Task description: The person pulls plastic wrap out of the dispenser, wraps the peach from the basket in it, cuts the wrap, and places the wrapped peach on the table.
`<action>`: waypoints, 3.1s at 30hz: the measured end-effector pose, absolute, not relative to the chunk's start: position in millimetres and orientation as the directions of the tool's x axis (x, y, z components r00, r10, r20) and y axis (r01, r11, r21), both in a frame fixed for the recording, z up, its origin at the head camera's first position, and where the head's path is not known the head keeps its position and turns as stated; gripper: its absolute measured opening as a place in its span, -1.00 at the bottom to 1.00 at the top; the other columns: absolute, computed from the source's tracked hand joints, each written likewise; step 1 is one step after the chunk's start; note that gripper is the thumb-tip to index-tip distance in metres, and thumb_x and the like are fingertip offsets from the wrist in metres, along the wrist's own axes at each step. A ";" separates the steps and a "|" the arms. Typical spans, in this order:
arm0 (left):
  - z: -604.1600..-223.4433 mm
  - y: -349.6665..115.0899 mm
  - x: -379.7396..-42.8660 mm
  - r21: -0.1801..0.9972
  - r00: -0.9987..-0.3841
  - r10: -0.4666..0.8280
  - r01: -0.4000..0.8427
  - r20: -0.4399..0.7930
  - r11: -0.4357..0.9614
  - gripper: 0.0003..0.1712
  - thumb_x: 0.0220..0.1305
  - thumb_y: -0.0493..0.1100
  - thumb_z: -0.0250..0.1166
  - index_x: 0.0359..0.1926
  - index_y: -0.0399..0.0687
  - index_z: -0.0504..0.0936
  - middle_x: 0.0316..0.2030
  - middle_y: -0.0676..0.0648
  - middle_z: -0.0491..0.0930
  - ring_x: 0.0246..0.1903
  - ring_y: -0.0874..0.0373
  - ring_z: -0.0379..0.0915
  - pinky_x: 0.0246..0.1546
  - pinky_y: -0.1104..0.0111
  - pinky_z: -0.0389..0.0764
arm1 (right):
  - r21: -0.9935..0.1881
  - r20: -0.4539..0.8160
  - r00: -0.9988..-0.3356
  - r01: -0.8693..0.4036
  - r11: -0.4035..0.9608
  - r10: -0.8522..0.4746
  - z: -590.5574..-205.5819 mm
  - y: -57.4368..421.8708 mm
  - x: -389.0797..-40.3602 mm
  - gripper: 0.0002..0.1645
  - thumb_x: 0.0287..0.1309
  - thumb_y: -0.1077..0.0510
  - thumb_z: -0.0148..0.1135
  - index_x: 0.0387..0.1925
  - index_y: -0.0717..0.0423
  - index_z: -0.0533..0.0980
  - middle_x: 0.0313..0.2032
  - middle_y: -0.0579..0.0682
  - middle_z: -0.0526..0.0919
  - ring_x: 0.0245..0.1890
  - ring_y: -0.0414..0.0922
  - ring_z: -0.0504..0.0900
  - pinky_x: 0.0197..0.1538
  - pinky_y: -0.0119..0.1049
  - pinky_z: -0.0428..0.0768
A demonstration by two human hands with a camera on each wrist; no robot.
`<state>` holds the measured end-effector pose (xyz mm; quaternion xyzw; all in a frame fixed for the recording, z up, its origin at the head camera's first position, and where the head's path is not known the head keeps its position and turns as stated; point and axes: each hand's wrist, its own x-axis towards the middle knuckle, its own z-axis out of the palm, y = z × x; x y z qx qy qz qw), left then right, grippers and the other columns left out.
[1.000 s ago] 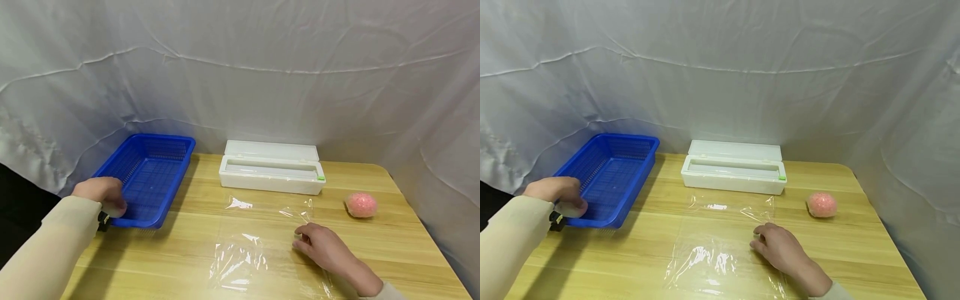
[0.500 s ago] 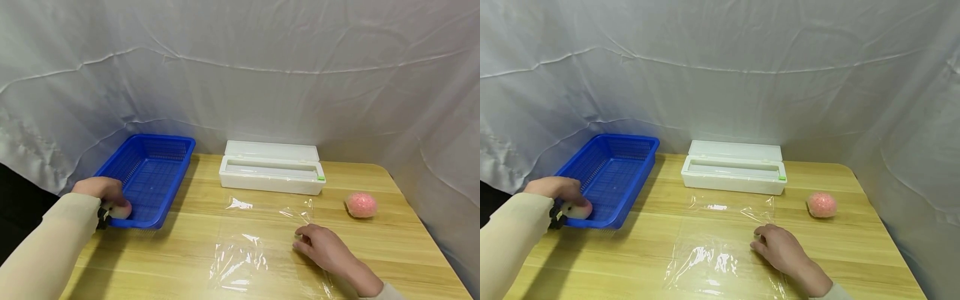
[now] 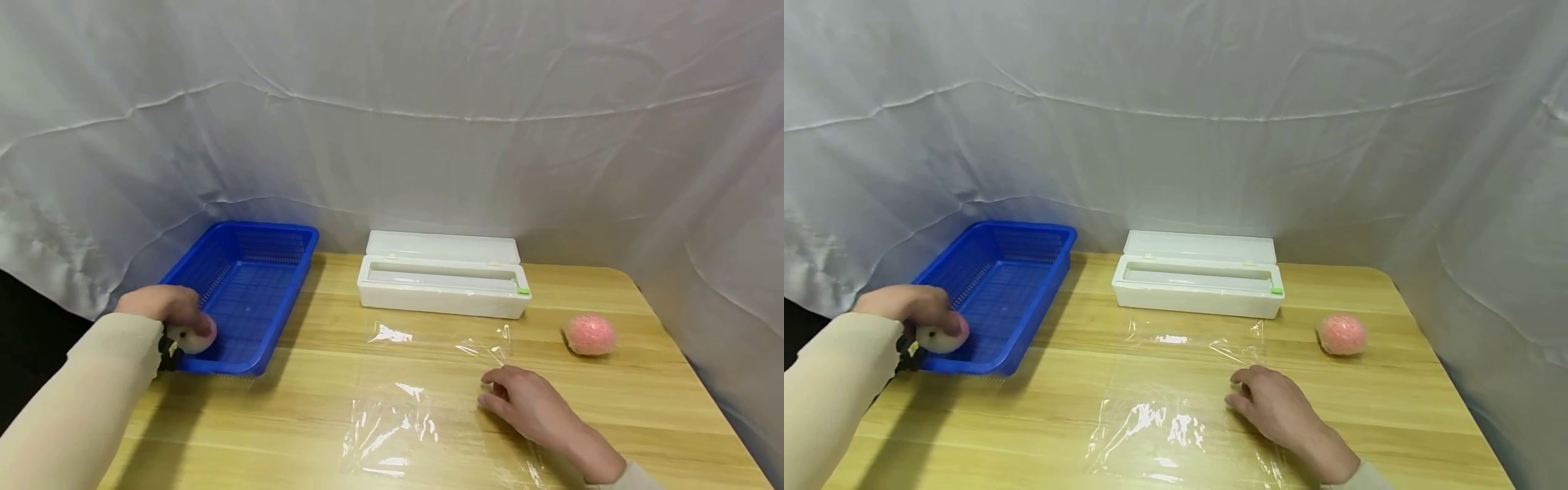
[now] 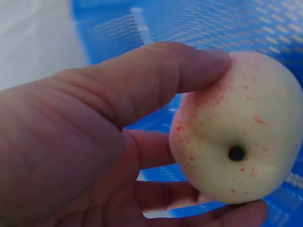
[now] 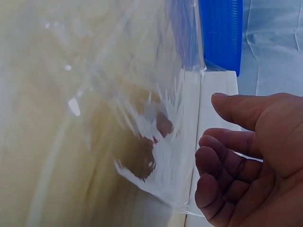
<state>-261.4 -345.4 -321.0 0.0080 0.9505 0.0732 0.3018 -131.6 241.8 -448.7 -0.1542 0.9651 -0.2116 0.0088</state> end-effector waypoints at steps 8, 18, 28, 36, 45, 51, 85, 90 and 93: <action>-301.1 -325.4 -268.7 0.330 -0.899 0.240 0.115 -0.367 0.937 -0.12 0.39 0.14 0.38 0.26 -0.62 0.35 -0.09 -0.35 0.59 -0.27 -0.04 0.53 -0.30 0.19 0.62 | -0.418 0.077 -0.965 -0.258 0.871 -0.249 -443.4 242.9 -131.4 -0.74 0.31 0.00 0.47 -0.06 0.03 0.73 -0.40 -0.31 0.56 -0.40 -0.37 0.45 -0.24 -0.34 0.56; -293.3 -261.7 -250.0 0.496 -0.963 0.252 0.173 -0.096 0.851 -0.03 0.32 0.16 0.46 0.34 -0.45 0.18 0.03 -0.37 0.53 -0.12 -0.12 0.51 -0.19 0.19 0.58 | -0.430 0.135 -0.966 -0.259 0.865 -0.222 -434.9 244.1 -136.3 -0.77 0.36 0.03 0.43 -0.08 0.05 0.74 -0.38 -0.28 0.62 -0.37 -0.35 0.50 -0.22 -0.30 0.60; -308.4 -196.2 -233.2 0.566 -0.908 0.416 0.365 0.043 0.739 -0.19 0.19 0.01 0.58 0.35 -0.21 0.47 0.11 -0.26 0.58 0.02 -0.12 0.54 0.00 -0.02 0.66 | -0.472 0.161 -0.968 -0.245 0.847 -0.191 -431.9 241.7 -137.4 -0.79 0.39 0.02 0.40 -0.09 0.04 0.74 -0.40 -0.27 0.60 -0.41 -0.31 0.47 -0.26 -0.35 0.56; -344.9 -148.5 -226.8 0.731 -0.849 0.527 0.381 0.034 0.566 -0.26 0.11 -0.13 0.64 0.25 -0.17 0.49 0.09 -0.18 0.62 0.02 -0.06 0.62 0.00 0.12 0.71 | -0.548 0.147 -0.970 -0.244 0.800 -0.196 -431.5 237.5 -138.1 -0.77 0.38 0.06 0.41 -0.07 0.11 0.74 -0.39 -0.24 0.62 -0.43 -0.32 0.48 -0.31 -0.40 0.55; -386.6 -89.2 -206.2 0.761 -0.786 0.618 0.379 -0.036 0.526 -0.26 0.03 -0.01 0.68 0.17 -0.09 0.51 -0.03 -0.01 0.63 -0.10 0.12 0.58 -0.08 0.21 0.68 | -0.640 0.122 -0.951 -0.295 0.710 -0.284 -433.0 224.1 -135.4 -0.69 0.33 0.05 0.46 -0.01 0.15 0.72 -0.36 -0.29 0.62 -0.36 -0.35 0.54 -0.23 -0.39 0.63; -412.1 -55.0 -185.8 0.737 -0.806 0.571 0.288 -0.158 0.611 -0.27 -0.06 0.16 0.69 -0.01 -0.03 0.50 -0.23 0.04 0.60 -0.29 0.17 0.55 -0.30 0.29 0.64 | -0.652 0.066 -0.919 -0.334 0.680 -0.389 -432.0 213.1 -129.8 -0.44 0.25 0.01 0.52 0.18 0.19 0.62 -0.24 -0.19 0.62 -0.26 -0.31 0.58 -0.18 -0.36 0.65; -434.6 -30.8 -154.3 0.651 -0.709 0.700 0.493 -0.083 0.577 -0.03 0.06 -0.02 0.68 0.42 0.03 0.37 0.20 0.03 0.55 0.06 0.30 0.51 0.10 0.36 0.61 | -0.589 0.140 -0.945 -0.318 0.743 -0.294 -436.8 235.1 -126.0 -0.55 0.26 0.31 0.38 0.19 0.17 0.64 -0.20 -0.16 0.70 -0.29 -0.39 0.57 -0.27 -0.41 0.61; -438.4 -30.1 -149.7 0.637 -0.665 0.746 0.564 -0.029 0.526 -0.11 0.03 0.00 0.70 0.30 0.09 0.38 0.10 0.07 0.54 -0.01 0.35 0.49 0.04 0.43 0.60 | -0.601 0.142 -0.948 -0.311 0.737 -0.285 -438.6 237.3 -126.6 -0.59 0.26 0.31 0.38 0.15 0.17 0.65 -0.23 -0.18 0.70 -0.30 -0.39 0.57 -0.26 -0.40 0.62; -442.6 -29.9 -145.8 0.598 -0.631 0.776 0.627 0.014 0.499 -0.09 0.00 -0.02 0.72 0.27 0.07 0.36 0.11 0.10 0.52 0.04 0.36 0.46 0.11 0.48 0.57 | -0.609 0.134 -0.950 -0.305 0.733 -0.284 -439.0 237.9 -125.7 -0.62 0.26 0.31 0.36 0.11 0.18 0.66 -0.24 -0.20 0.69 -0.30 -0.38 0.57 -0.24 -0.40 0.63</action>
